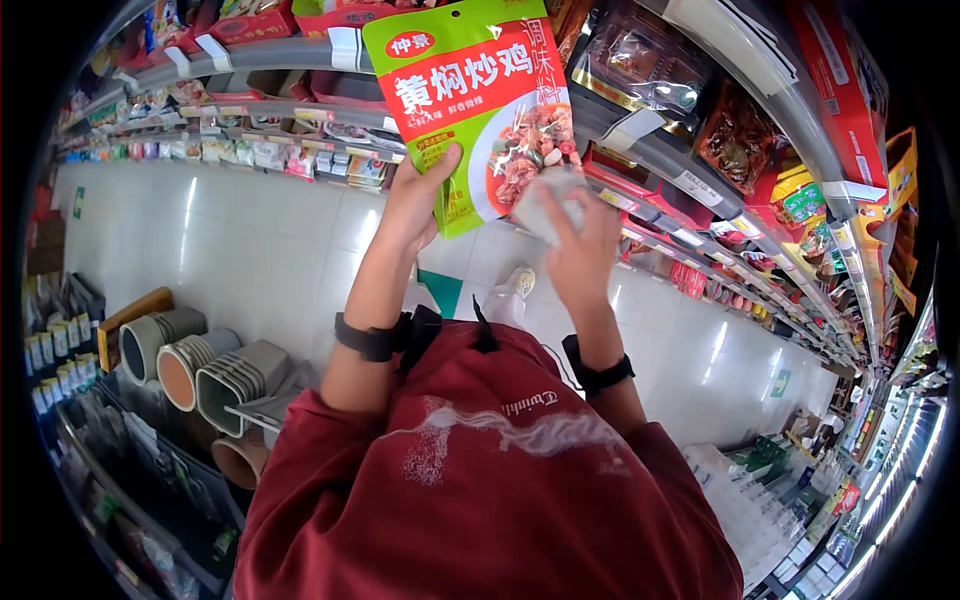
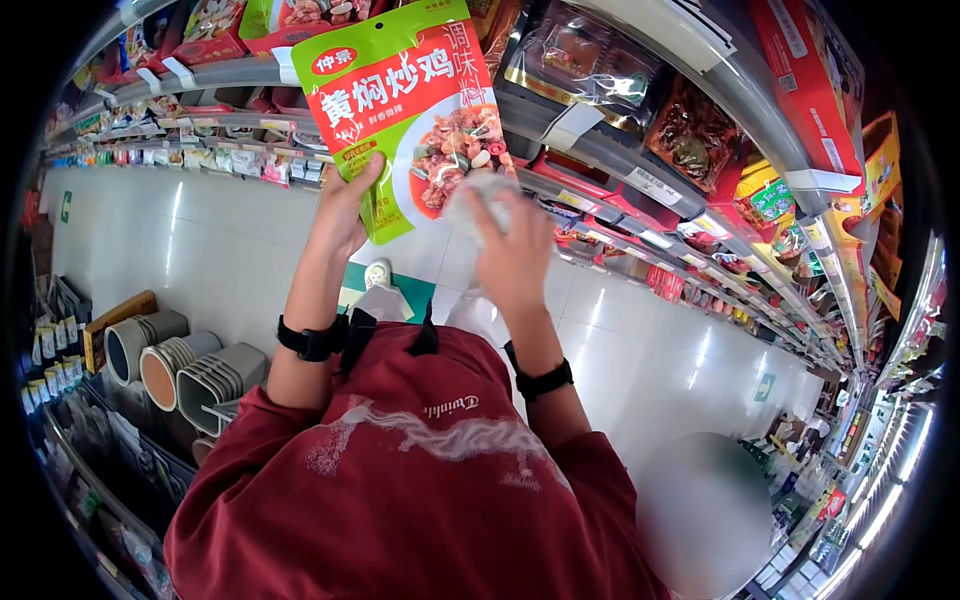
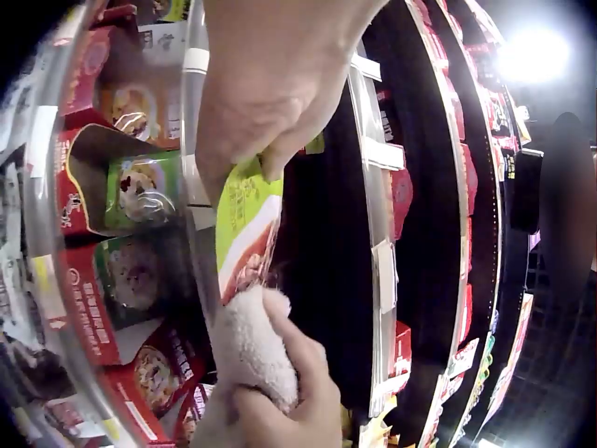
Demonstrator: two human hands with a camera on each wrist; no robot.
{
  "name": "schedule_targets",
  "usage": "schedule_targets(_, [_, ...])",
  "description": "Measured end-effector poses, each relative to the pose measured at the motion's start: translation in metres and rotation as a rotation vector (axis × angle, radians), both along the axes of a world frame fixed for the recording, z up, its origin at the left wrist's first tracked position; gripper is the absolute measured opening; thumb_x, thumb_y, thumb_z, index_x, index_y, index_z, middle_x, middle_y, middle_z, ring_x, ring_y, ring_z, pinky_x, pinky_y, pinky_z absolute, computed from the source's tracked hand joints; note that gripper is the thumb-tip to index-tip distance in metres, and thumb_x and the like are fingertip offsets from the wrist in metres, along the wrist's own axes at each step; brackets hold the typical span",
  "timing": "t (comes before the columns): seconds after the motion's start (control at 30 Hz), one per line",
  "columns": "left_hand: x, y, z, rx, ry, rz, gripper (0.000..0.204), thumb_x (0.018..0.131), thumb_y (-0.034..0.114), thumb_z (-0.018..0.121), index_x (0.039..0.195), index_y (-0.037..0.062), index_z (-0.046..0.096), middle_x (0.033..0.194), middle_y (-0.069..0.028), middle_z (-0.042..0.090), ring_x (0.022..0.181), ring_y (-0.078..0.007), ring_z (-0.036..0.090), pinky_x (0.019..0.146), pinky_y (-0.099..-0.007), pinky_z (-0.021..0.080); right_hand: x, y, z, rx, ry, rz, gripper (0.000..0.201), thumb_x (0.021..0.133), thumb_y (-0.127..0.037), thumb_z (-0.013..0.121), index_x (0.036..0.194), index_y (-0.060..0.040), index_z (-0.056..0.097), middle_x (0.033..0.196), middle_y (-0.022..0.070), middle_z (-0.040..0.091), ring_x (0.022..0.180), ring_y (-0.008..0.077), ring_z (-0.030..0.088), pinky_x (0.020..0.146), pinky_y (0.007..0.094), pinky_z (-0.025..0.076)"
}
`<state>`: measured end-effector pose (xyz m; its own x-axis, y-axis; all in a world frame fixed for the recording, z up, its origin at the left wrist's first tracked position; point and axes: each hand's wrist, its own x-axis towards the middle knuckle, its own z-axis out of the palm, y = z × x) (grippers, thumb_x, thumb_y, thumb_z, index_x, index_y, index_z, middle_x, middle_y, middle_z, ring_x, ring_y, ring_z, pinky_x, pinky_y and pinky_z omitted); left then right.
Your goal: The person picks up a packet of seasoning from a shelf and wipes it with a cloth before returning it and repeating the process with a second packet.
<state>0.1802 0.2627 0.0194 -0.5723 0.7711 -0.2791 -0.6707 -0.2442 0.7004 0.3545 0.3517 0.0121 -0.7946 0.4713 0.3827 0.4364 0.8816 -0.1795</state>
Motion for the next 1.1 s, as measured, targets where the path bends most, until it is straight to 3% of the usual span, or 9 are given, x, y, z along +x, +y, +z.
schedule_targets(0.13, [-0.006, -0.008, -0.005, -0.05, 0.107, 0.019, 0.025, 0.085, 0.011, 0.049, 0.108, 0.0011, 0.047, 0.104, -0.0075, 0.054, 0.092, -0.0152, 0.054, 0.077, -0.0292, 0.044, 0.025, 0.025, -0.008, -0.064, 0.145, -0.219, 0.062, 0.054, 0.004, 0.053, 0.113, -0.0175, 0.053, 0.105, 0.0088, 0.043, 0.098, 0.0278, 0.041, 0.083, 0.0394, 0.033])
schedule_targets(0.27, [-0.013, -0.016, -0.002, -0.079, 0.101, 0.024, 0.025, 0.085, 0.011, 0.049, 0.108, 0.0008, 0.047, 0.104, -0.0075, 0.054, 0.092, -0.0144, 0.054, 0.078, -0.0285, 0.043, 0.038, 0.027, 0.007, -0.226, 0.392, -0.397, 0.059, 0.057, 0.004, 0.048, 0.114, -0.0111, 0.05, 0.109, 0.0149, 0.039, 0.104, 0.0304, 0.038, 0.089, 0.0404, 0.03])
schedule_targets(0.4, [-0.016, -0.019, -0.001, -0.14, 0.153, 0.047, 0.032, 0.087, 0.025, 0.046, 0.108, 0.0008, 0.047, 0.105, -0.0081, 0.054, 0.091, -0.0135, 0.053, 0.077, -0.0267, 0.043, 0.006, -0.001, 0.032, -0.195, 0.53, -0.225, 0.061, 0.059, 0.0, 0.047, 0.12, -0.0013, 0.04, 0.113, 0.016, 0.039, 0.106, 0.0296, 0.036, 0.09, 0.0392, 0.029])
schedule_targets(0.47, [-0.013, -0.021, 0.001, -0.195, 0.177, 0.028, 0.044, 0.088, 0.038, 0.04, 0.109, -0.0001, 0.047, 0.105, -0.0084, 0.053, 0.091, -0.0135, 0.052, 0.077, -0.0255, 0.042, -0.024, -0.025, 0.033, -0.413, 0.724, -0.156, 0.063, 0.065, -0.004, 0.053, 0.124, 0.0034, 0.031, 0.117, 0.0194, 0.04, 0.109, 0.0329, 0.036, 0.093, 0.0414, 0.029])
schedule_targets(0.5, [-0.01, -0.021, -0.005, -0.193, 0.186, 0.027, 0.044, 0.088, 0.038, 0.04, 0.109, -0.0001, 0.047, 0.105, -0.0084, 0.053, 0.091, -0.0135, 0.052, 0.077, -0.0255, 0.042, -0.035, -0.032, 0.025, -0.417, 0.711, -0.063, 0.065, 0.068, -0.011, 0.06, 0.124, 0.0034, 0.03, 0.124, 0.02, 0.035, 0.113, 0.035, 0.035, 0.095, 0.0429, 0.027])
schedule_targets(0.57, [-0.004, -0.02, -0.018, -0.425, 0.577, -0.073, 0.045, 0.088, 0.038, 0.038, 0.112, -0.0006, 0.045, 0.105, -0.0085, 0.052, 0.092, -0.0141, 0.051, 0.078, -0.0253, 0.042, -0.058, -0.05, 0.028, -0.293, 0.423, 0.103, 0.066, 0.071, -0.024, 0.061, 0.125, -0.0011, 0.031, 0.131, 0.0219, 0.025, 0.116, 0.0382, 0.03, 0.096, 0.0454, 0.024])
schedule_targets(0.63, [0.013, -0.022, -0.005, -0.112, 0.331, -0.135, 0.048, 0.089, 0.039, 0.035, 0.114, -0.0005, 0.044, 0.106, -0.0096, 0.052, 0.093, -0.0146, 0.051, 0.079, -0.025, 0.041, -0.075, -0.062, 0.022, -0.23, 0.398, 0.128, 0.056, 0.072, -0.026, 0.058, 0.122, -0.0079, 0.04, 0.132, 0.0197, 0.026, 0.118, 0.0394, 0.024, 0.095, 0.0479, 0.02])
schedule_targets(0.97, [0.035, 0.003, -0.001, -0.046, 0.247, -0.195, 0.047, 0.091, 0.038, 0.029, 0.105, -0.002, 0.049, 0.097, -0.0099, 0.055, 0.089, -0.0144, 0.049, 0.081, -0.0258, 0.037, -0.035, -0.025, 0.021, 0.017, 0.363, 0.077, 0.055, 0.062, -0.022, 0.062, 0.114, -0.012, 0.048, 0.123, 0.0122, 0.039, 0.109, 0.0315, 0.036, 0.094, 0.0462, 0.023])
schedule_targets(1.1, [0.049, 0.017, 0.0, -0.032, 0.383, -0.288, 0.046, 0.091, 0.037, 0.029, 0.103, -0.0019, 0.05, 0.094, -0.01, 0.056, 0.086, -0.015, 0.051, 0.08, -0.0262, 0.037, -0.006, -0.01, 0.018, 0.044, 0.349, 0.047, 0.054, 0.062, -0.024, 0.062, 0.112, -0.0102, 0.048, 0.12, 0.0127, 0.04, 0.106, 0.0316, 0.038, 0.089, 0.0457, 0.027])
